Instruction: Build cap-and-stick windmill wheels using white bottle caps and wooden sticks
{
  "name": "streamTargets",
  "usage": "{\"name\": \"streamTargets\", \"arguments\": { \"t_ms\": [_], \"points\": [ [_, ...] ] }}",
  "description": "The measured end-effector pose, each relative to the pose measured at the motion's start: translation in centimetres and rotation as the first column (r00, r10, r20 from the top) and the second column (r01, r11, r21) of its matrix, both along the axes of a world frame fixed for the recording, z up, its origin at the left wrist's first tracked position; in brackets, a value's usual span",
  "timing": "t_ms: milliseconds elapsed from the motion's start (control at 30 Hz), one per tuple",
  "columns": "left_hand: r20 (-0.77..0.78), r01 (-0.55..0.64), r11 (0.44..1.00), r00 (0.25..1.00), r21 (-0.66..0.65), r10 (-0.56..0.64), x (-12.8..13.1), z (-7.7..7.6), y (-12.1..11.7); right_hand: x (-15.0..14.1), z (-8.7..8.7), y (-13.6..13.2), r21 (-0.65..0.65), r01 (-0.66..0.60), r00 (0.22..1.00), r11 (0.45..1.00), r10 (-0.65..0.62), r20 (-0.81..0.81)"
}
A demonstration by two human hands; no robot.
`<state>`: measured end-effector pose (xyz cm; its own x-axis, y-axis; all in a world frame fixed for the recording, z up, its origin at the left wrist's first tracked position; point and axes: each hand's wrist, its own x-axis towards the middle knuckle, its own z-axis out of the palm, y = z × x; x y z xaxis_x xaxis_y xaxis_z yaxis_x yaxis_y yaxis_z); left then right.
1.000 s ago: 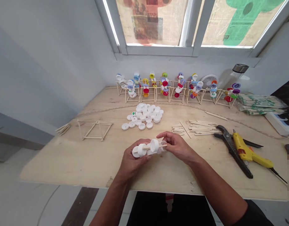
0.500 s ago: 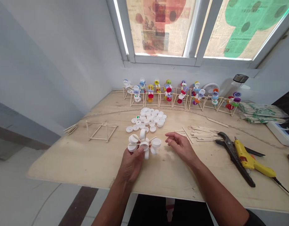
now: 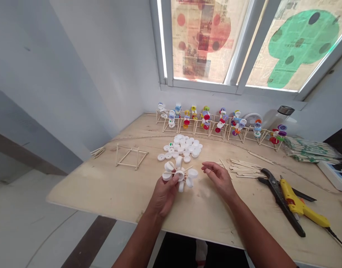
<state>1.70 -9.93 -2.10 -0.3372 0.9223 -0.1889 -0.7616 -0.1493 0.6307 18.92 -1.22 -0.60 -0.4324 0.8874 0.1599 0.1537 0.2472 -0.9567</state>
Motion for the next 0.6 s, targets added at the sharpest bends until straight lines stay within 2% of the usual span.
{"name": "streamTargets", "arguments": {
  "t_ms": [100,267,467,600],
  "points": [
    [-0.143,0.062,0.998,0.988,-0.003,-0.061,0.1,-0.1,-0.1,0.0,1.0,-0.4,0.035,-0.042,0.999,0.999,0.042,0.009],
    [-0.35,0.158,0.987,0.924,-0.015,-0.154,0.2,-0.2,-0.4,-0.4,3.1,-1.1,0.131,-0.21,0.969,0.969,0.188,0.159],
    [-0.398,0.231,0.973,0.892,-0.01,-0.216,0.2,-0.4,-0.5,-1.2,3.5,-1.6,0.113,-0.29,0.915,0.95,0.241,0.325],
    [-0.378,0.225,0.974,0.903,0.015,-0.203,0.2,-0.1,-0.5,-1.8,3.3,-2.0,0.118,-0.261,0.924,0.958,0.213,0.317]
  ]
}}
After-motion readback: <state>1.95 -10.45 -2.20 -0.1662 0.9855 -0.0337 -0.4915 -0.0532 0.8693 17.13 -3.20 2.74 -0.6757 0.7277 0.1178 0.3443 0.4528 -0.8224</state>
